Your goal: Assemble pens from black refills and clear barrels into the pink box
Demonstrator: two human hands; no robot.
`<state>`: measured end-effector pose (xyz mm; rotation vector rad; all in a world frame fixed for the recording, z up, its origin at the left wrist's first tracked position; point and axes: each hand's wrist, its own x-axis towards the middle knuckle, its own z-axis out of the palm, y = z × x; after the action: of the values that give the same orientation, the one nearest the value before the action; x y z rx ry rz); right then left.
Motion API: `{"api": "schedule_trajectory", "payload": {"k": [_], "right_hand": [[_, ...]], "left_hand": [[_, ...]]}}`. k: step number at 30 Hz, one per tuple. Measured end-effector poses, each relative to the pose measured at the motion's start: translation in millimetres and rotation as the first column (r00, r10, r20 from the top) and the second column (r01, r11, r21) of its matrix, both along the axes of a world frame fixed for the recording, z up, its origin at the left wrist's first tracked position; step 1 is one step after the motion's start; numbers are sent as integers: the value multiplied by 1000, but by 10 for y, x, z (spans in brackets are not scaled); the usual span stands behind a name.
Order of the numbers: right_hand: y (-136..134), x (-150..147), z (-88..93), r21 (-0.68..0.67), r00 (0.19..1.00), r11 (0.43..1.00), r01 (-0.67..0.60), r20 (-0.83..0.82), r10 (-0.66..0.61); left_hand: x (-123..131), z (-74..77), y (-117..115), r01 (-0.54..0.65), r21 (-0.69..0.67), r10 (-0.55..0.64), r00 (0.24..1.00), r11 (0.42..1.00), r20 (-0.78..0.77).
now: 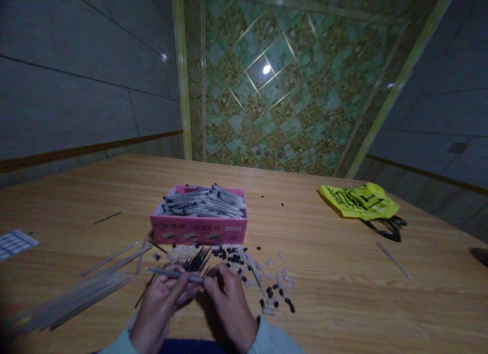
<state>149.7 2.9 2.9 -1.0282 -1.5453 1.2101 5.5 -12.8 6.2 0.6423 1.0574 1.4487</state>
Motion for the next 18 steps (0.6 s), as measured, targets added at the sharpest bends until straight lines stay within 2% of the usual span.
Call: {"api": "schedule_trajectory", "payload": {"k": [2,5,9,12,15,18], "right_hand": [[-8,18,43,165,993,985,55,95,-71],[-7,38,49,282,971,957,67,202,-127],[3,58,-1,255,957,966,37,270,-108],[-8,65,9,216,973,976,37,215,-85],[-26,52,35,236,981,970,50,172,-93],[-30,33,20,220,981,974,56,168,-95]], "left_hand": [[-9,3,5,-23,-9,23,1000,1000,20],[-4,11,-9,-36,-13,36,999,999,34],[11,4,-24,15,-10,-14,1000,1000,21],[2,-3,-13,8,-18,-7,999,1000,35],[-9,6,-2,-23,-33,25,998,999,56],[-1,27,-3,-2,-31,4,998,1000,63]]}}
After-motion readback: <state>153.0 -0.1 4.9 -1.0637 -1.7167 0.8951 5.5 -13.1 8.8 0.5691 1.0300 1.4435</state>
